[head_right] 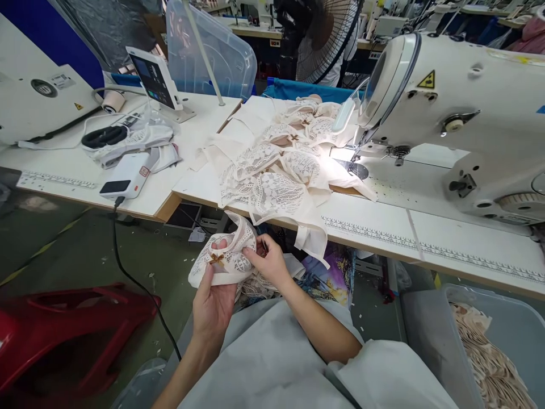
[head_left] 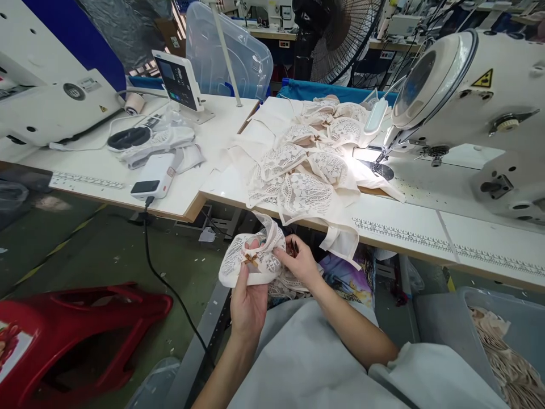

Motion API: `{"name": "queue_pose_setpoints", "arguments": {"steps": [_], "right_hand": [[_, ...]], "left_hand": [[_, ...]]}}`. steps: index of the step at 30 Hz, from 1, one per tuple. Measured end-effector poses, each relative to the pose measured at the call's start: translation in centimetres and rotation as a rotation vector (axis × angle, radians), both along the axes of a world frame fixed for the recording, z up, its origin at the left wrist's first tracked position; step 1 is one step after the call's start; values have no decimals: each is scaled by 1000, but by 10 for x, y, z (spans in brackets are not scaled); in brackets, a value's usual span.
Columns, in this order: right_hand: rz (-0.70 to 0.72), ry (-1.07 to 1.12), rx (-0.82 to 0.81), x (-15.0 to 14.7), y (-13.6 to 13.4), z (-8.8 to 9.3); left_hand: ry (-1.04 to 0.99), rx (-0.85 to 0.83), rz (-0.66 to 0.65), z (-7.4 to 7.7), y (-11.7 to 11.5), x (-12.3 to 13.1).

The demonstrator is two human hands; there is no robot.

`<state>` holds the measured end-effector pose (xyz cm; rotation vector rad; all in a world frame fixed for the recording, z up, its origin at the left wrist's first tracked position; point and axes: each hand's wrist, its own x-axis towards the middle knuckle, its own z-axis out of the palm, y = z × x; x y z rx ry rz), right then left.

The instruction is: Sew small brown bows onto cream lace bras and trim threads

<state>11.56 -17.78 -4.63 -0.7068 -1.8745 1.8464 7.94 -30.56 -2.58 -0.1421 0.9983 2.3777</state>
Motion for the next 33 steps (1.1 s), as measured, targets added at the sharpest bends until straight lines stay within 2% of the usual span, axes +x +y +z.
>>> {"name": "queue_pose_setpoints", "arguments": {"steps": [4, 5, 7, 10, 13, 17, 21, 27, 33], "right_hand": [[-270, 172, 339, 12, -11, 5], [-262, 226, 423, 15, -14, 8], [-131, 287, 515, 19, -20, 16], [26, 230, 462, 16, -25, 26], [45, 141, 367, 9, -27, 29], [54, 105, 359, 6, -27, 29], [45, 117, 464, 6, -24, 27], [60, 146, 793, 4, -14, 23], [101, 176, 794, 4, -13, 19]], "left_hand": [[27, 7, 10, -4, 1, -1], [32, 6, 9, -5, 1, -2], [36, 7, -8, -6, 0, -1], [28, 3, -52, -7, 0, 0], [26, 1, -72, -6, 0, 2], [40, -3, -71, -10, 1, 4], [35, -18, -84, -15, 1, 4], [6, -45, -54, -14, 0, 0], [-95, -85, -20, -11, 1, -6]]}}
